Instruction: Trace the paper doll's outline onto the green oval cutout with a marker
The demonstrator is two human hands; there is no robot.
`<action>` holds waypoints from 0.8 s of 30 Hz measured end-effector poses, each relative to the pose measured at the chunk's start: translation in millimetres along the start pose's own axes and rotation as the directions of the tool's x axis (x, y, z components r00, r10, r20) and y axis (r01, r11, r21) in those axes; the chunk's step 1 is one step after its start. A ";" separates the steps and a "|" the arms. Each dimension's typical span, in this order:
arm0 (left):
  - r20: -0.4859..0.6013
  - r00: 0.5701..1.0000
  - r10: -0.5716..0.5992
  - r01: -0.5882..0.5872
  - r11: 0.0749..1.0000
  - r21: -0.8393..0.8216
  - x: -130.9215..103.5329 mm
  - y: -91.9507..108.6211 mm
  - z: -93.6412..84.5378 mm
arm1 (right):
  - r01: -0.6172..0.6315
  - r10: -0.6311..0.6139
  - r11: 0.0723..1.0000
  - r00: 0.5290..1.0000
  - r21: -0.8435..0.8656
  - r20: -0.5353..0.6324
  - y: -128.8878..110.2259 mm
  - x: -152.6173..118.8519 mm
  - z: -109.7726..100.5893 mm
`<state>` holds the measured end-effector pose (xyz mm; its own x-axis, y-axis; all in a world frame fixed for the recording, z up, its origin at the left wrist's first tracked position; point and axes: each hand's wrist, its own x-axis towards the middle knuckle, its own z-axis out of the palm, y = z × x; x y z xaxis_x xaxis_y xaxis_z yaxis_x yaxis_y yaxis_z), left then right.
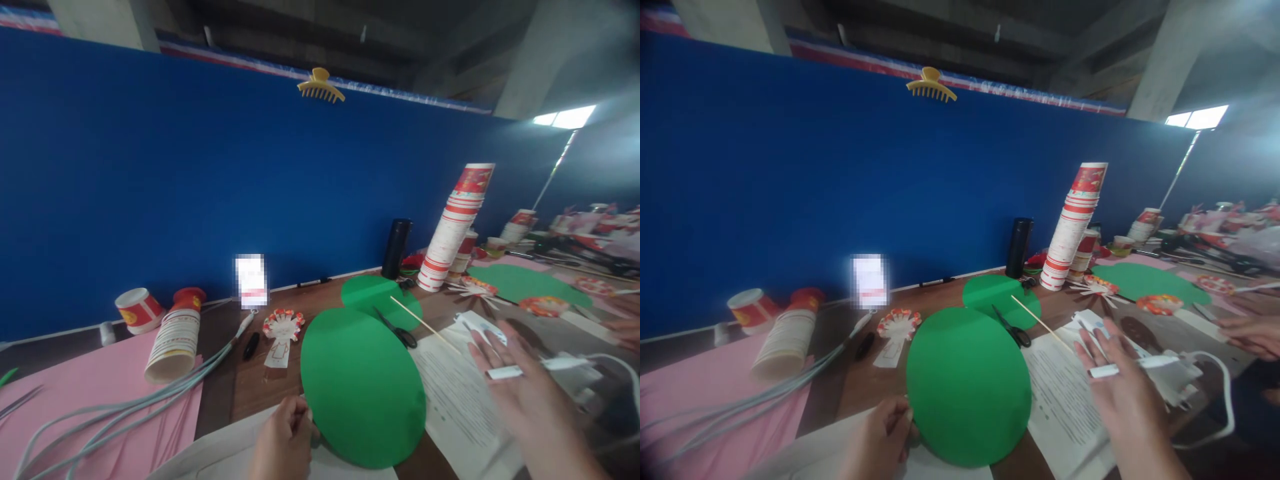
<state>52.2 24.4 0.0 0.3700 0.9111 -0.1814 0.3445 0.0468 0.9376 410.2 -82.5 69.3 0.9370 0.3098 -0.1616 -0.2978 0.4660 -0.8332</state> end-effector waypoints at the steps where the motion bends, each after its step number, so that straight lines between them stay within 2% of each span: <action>1: 0.002 1.000 0.003 -0.003 1.000 -0.001 0.1 -0.5 0.0 | -0.015 0.016 1.000 1.000 -0.011 0.021 2.8 -3.2 -1.2; 5: 0.009 1.000 0.010 -0.010 1.000 -0.005 -0.1 -2.9 0.4 | -0.088 0.091 0.994 0.994 -0.064 0.056 14.1 -14.9 -6.8; 13: -0.018 1.000 0.005 -0.005 1.000 0.016 -2.0 -0.7 0.0 | -0.165 0.169 0.982 0.985 -0.093 0.034 28.9 -21.6 -16.3; 24: -0.006 1.000 0.003 -0.003 1.000 0.003 -2.2 -0.5 0.9 | -0.232 0.240 0.964 0.970 -0.131 0.046 37.8 -27.4 -12.6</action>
<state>52.0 22.0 -0.3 0.3655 0.9139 -0.1767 0.3460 0.0428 0.9373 375.6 -83.9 35.6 0.8288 0.4504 -0.3319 -0.4805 0.2689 -0.8348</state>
